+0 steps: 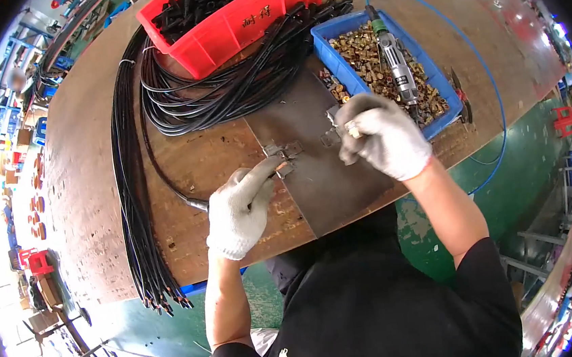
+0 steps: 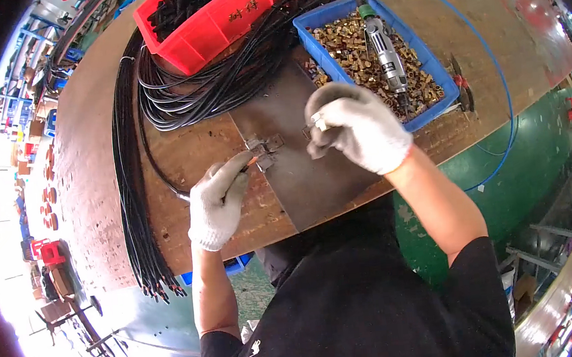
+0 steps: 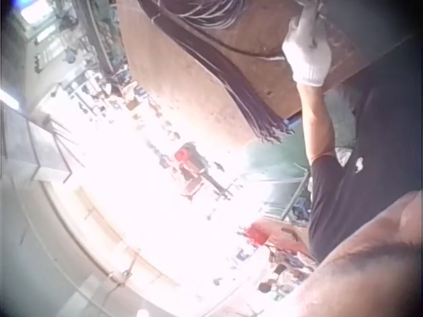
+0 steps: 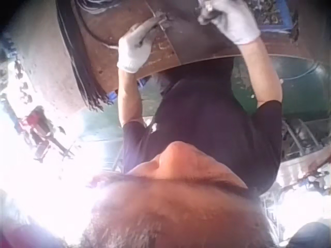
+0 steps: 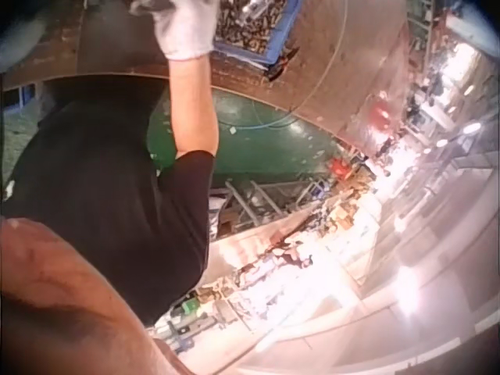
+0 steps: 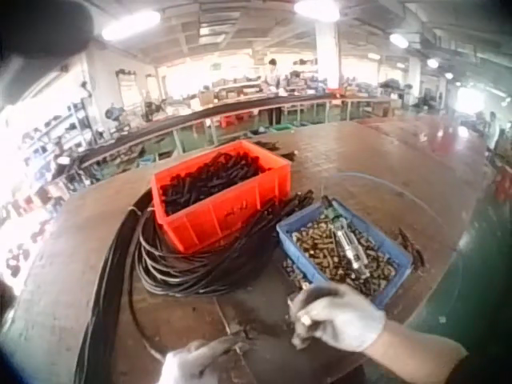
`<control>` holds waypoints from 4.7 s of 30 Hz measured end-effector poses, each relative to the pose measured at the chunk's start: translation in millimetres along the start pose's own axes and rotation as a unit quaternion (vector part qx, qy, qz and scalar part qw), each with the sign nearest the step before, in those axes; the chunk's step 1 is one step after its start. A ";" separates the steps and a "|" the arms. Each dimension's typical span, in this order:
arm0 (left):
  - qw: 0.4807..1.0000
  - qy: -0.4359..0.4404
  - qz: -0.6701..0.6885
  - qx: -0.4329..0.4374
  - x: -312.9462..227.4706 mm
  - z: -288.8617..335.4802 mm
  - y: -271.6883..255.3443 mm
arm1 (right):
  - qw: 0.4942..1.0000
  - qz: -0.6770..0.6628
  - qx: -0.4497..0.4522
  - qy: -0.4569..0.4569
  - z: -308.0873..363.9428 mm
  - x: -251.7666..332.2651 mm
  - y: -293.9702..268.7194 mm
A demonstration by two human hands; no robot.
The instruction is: Assemble metal connectors and plastic caps onto the ends of black electrical cables using a pneumatic tool.
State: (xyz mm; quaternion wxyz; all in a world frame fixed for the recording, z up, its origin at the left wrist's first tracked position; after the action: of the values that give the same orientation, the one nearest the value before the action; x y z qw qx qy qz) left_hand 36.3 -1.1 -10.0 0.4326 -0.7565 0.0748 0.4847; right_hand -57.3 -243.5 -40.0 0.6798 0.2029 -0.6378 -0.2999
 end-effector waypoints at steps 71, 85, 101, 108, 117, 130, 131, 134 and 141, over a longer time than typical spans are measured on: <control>0.994 -0.035 -0.099 -0.018 36.3 0.1 1.6 | 0.736 0.666 -0.008 -0.119 -50.1 -52.4 56.4; 0.991 -0.022 -0.134 0.020 65.7 -6.1 19.2 | 0.658 0.745 0.044 -0.099 -71.1 -58.4 53.8; 0.992 0.042 -0.116 -0.035 70.0 -9.4 19.0 | 0.633 0.759 0.064 -0.137 -74.9 -57.0 56.1; 0.991 0.039 -0.115 -0.049 77.0 -8.0 18.0 | 0.626 0.764 -0.002 -0.157 -51.2 -7.3 71.6; 0.991 0.045 -0.111 -0.062 72.7 -9.5 20.1 | 0.379 0.861 -0.337 -0.023 -11.6 115.8 -68.2; 0.990 0.045 -0.105 -0.085 76.7 -3.7 18.7 | 0.937 0.181 -0.242 -0.173 -8.4 142.0 -67.0; 0.990 0.046 -0.105 -0.081 75.9 -4.5 18.8 | 0.937 0.180 -0.246 -0.174 -10.3 142.5 -56.8; 0.990 0.044 -0.109 -0.073 71.2 -6.4 18.9 | 0.971 0.127 -0.014 -0.203 -24.9 134.3 -8.2; 0.991 0.032 -0.103 -0.076 70.9 -7.3 20.0 | 0.961 0.116 0.102 -0.229 -80.6 25.7 70.1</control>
State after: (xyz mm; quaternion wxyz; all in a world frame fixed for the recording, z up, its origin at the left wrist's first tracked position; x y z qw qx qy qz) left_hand 67.3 3.0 -77.0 0.4190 -0.8060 -0.0262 0.4173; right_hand 33.1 -217.5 16.9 0.5214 0.1211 -0.8228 -0.1907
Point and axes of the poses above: each hand's wrist, its own z-axis away from the middle knuckle, its own y-axis out of the palm, x = y × z, the point moved 6 cm from there along -z, towards the middle knuckle, and after that the axes turned 6 degrees about z, right-handed, at the moved point
